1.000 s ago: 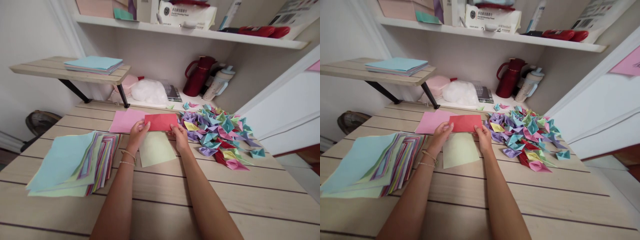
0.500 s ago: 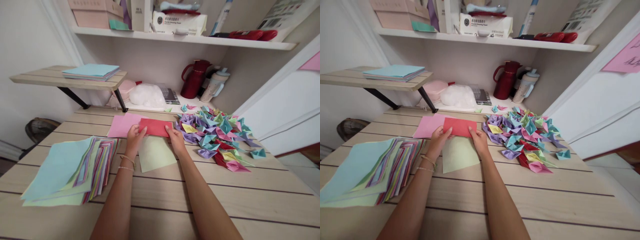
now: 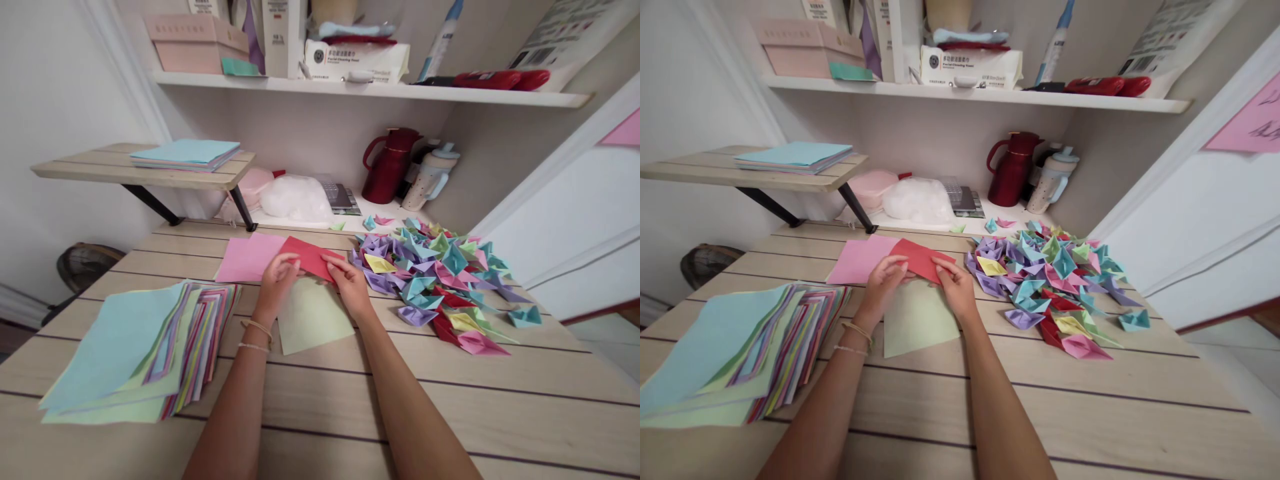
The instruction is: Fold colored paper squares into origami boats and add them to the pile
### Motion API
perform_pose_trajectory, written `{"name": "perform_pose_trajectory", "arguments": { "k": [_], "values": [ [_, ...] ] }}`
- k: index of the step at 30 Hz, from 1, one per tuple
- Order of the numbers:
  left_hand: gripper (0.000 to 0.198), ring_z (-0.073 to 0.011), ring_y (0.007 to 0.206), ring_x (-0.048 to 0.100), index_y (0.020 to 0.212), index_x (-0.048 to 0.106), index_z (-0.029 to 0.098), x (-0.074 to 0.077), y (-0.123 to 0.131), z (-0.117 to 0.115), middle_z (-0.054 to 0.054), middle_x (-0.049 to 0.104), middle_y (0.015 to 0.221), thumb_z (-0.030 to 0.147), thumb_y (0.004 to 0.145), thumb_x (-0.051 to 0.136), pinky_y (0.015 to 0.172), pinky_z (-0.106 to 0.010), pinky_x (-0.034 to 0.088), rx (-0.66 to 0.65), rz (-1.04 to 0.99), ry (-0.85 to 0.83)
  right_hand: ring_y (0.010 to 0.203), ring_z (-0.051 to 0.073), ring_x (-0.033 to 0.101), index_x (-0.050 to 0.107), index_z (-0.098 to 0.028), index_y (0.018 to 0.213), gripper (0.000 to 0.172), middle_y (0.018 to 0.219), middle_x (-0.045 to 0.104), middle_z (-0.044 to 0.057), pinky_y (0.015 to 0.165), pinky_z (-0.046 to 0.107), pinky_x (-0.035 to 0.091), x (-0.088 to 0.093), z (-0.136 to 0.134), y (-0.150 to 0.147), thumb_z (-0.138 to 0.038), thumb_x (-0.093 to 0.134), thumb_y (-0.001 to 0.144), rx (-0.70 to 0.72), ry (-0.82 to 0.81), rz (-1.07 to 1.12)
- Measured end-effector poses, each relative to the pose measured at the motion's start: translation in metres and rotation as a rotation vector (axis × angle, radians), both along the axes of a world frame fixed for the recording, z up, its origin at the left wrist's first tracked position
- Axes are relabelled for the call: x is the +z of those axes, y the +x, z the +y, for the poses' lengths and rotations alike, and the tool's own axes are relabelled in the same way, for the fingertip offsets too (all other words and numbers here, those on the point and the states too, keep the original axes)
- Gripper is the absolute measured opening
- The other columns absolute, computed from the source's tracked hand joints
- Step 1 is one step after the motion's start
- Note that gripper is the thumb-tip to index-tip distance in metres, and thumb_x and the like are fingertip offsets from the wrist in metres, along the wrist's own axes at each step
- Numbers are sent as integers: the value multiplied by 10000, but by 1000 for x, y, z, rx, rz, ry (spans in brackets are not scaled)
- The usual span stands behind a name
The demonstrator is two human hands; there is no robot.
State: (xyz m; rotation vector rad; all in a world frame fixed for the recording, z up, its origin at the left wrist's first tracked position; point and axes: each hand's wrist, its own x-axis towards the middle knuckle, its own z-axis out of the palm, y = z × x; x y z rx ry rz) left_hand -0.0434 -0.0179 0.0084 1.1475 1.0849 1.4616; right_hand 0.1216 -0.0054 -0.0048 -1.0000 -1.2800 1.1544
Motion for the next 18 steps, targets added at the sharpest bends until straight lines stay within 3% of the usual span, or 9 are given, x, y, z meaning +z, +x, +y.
{"name": "perform_pose_trajectory", "arguments": {
  "k": [3,6,8,10,13,18],
  "values": [
    [302,-183,892,656,928,666,153,-3,-2,0,-86,703,964,366,714,687,798,-271,491,22,57,-9,776,180,638,684,-244,1102,455,1002,699,38,699,306,515,3,-5,-1,-404,733,679,148,55,-114],
    [265,-161,793,647,886,675,150,-6,-6,3,-63,711,881,319,684,701,724,-259,490,137,14,-46,672,136,598,653,-241,1160,581,857,701,0,635,258,490,-1,-4,-2,-344,786,603,242,75,-230],
    [203,-136,698,624,837,669,150,-7,-8,4,-33,696,783,265,671,690,647,-235,477,199,8,-67,611,118,572,643,-231,1175,556,773,688,-14,600,243,469,-5,-2,-1,-333,755,641,251,66,-226],
    [142,-121,642,596,794,668,155,-6,-9,4,-12,674,723,223,669,663,589,-216,456,214,34,-76,631,126,579,674,-222,1118,455,795,697,2,610,248,463,-6,0,-2,-335,724,679,232,76,-193],
    [113,-121,616,579,763,673,159,-2,-7,2,-10,667,713,231,677,654,553,-214,442,174,81,-83,677,149,597,733,-200,881,276,864,708,42,619,262,459,-4,0,-2,-384,732,676,144,88,-166],
    [283,-141,710,626,861,674,154,4,0,-5,-38,694,822,338,655,741,649,-238,482,17,69,-70,590,139,580,666,-179,701,300,658,660,12,569,255,457,1,-1,-3,-470,730,665,-8,-16,-10]
  ]
}}
